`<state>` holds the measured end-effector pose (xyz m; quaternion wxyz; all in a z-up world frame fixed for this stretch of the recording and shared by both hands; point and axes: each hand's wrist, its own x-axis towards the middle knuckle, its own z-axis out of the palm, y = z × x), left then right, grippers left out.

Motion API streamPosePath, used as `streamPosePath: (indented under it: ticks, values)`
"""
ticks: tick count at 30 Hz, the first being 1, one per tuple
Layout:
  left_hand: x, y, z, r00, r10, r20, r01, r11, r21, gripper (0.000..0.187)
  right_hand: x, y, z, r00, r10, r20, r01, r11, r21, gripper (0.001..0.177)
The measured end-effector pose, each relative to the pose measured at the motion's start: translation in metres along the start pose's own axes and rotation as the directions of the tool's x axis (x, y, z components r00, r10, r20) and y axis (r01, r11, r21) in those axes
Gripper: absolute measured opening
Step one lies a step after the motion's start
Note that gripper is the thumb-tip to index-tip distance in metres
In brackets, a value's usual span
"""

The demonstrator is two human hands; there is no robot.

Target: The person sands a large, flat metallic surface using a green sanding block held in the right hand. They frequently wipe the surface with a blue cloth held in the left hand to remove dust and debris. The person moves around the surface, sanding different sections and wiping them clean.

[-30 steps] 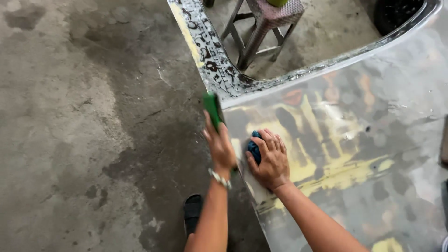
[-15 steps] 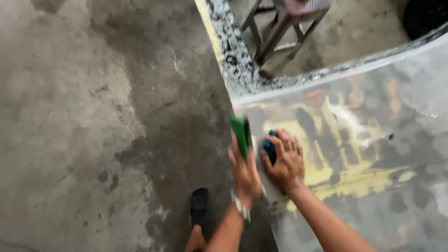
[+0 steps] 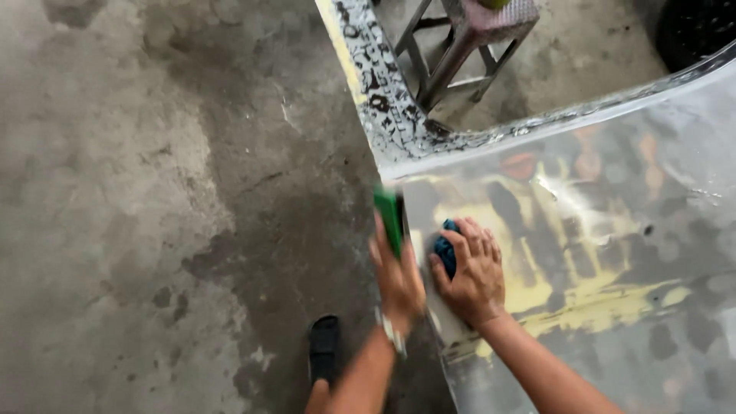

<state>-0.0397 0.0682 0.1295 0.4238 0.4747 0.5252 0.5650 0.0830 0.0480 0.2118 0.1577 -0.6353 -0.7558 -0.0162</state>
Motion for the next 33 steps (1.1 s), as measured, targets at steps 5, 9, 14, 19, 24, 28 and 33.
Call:
streamPosePath:
  ticks: [5, 9, 14, 19, 24, 28, 33]
  values:
    - [0.023, 0.004, -0.002, 0.999, 0.027, -0.046, -0.022, 0.995, 0.100, 0.058, -0.014, -0.005, -0.005, 0.998, 0.015, 0.055, -0.016, 1.000, 0.003, 0.045]
    - [-0.032, 0.016, -0.004, 1.000, 0.007, 0.030, -0.008, 1.000, 0.012, 0.063, -0.004, -0.001, 0.001, 1.000, 0.006, 0.002, -0.006, 1.000, -0.009, 0.046]
    - [0.037, -0.001, -0.003, 0.999, 0.034, -0.017, -0.035, 0.998, -0.044, 0.062, -0.007, -0.004, -0.001, 0.998, 0.024, 0.056, -0.025, 1.000, 0.013, 0.047]
    - [-0.026, 0.011, -0.001, 0.999, -0.042, 0.008, 0.042, 0.999, 0.017, 0.063, -0.007, -0.001, -0.002, 1.000, 0.001, 0.021, -0.001, 1.000, 0.019, 0.045]
    - [0.022, 0.004, 0.000, 0.999, 0.013, -0.047, -0.015, 0.999, -0.039, 0.061, -0.003, -0.002, -0.001, 1.000, 0.000, 0.021, 0.000, 1.000, 0.006, 0.045]
    - [0.060, 0.002, 0.000, 0.995, 0.009, -0.103, -0.023, 0.990, -0.138, 0.059, -0.004, -0.007, -0.006, 0.999, 0.018, 0.041, -0.018, 1.000, 0.005, 0.044]
    - [-0.023, 0.002, -0.003, 0.999, 0.030, -0.023, -0.033, 0.993, -0.115, 0.061, -0.003, 0.000, -0.003, 1.000, -0.001, 0.000, 0.001, 1.000, 0.010, 0.046]
